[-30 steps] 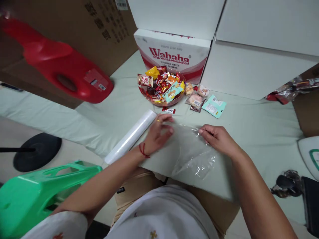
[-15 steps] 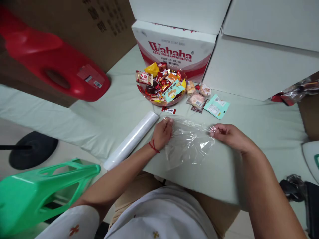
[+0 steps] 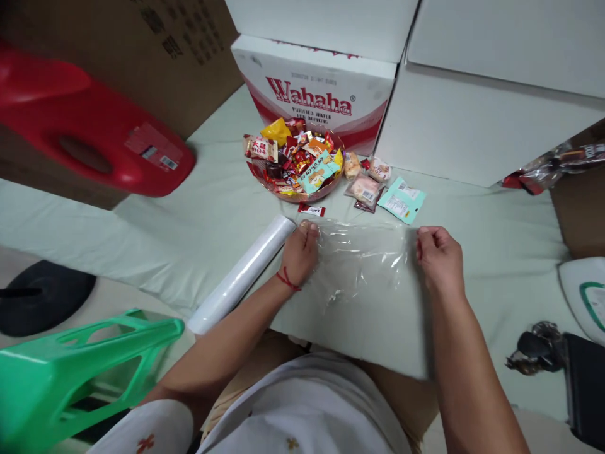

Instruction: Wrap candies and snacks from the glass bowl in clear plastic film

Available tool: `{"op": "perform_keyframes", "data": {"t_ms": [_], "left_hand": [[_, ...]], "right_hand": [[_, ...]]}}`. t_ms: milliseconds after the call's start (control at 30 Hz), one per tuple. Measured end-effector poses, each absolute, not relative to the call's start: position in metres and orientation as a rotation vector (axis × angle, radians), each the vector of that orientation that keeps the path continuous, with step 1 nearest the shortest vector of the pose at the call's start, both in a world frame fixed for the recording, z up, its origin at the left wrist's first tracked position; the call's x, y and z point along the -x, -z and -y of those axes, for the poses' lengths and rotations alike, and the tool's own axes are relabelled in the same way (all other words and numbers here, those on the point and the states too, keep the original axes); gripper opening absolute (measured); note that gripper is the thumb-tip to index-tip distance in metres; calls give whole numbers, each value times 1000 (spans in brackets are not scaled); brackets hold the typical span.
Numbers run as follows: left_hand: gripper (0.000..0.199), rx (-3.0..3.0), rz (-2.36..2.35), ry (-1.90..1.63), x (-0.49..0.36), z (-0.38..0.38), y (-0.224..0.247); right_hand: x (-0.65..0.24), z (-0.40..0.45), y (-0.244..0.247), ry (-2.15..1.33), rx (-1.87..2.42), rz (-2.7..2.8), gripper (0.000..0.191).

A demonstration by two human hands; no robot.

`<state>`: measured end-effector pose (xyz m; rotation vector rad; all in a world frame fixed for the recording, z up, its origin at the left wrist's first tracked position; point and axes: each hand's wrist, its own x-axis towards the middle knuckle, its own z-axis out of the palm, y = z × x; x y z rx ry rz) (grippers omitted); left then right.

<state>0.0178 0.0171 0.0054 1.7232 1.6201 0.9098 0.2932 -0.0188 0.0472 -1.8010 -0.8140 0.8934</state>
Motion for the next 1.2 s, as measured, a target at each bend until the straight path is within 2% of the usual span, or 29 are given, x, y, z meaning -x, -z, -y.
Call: {"op": "perform_keyframes", "data": {"t_ms": [167,333,533,667,967,1067,1200], "left_hand": [[36,-1726,-1635,-878,-19,-20,-5],[37,-1723,-1632,-913,-18,-23,-3],[33,-1748,-1614,-923,-18,-25,-2],[32,-1807,-1619,-890,-14,-25,-4],[36,-1981,-1618,-468,-14,-35,-21],[34,-2081,-1636,-645,-8,-23,-31],[17,-2308,-1559,-1095,9,32,-42]], "right_hand": [[-283,67,-41,-1108,2005,921,62],[-257,90,-33,-1263,1812,925,49],[-257,99,-42,-1406,1684,632,52],[-265,109,-41,-1352,1732,562,55],[-269,144,-30,-1429,1793,582,50],[-267,148,-30,-1371,1825,613,50],[-266,148,-30,-1342,1850,640,49]]}}
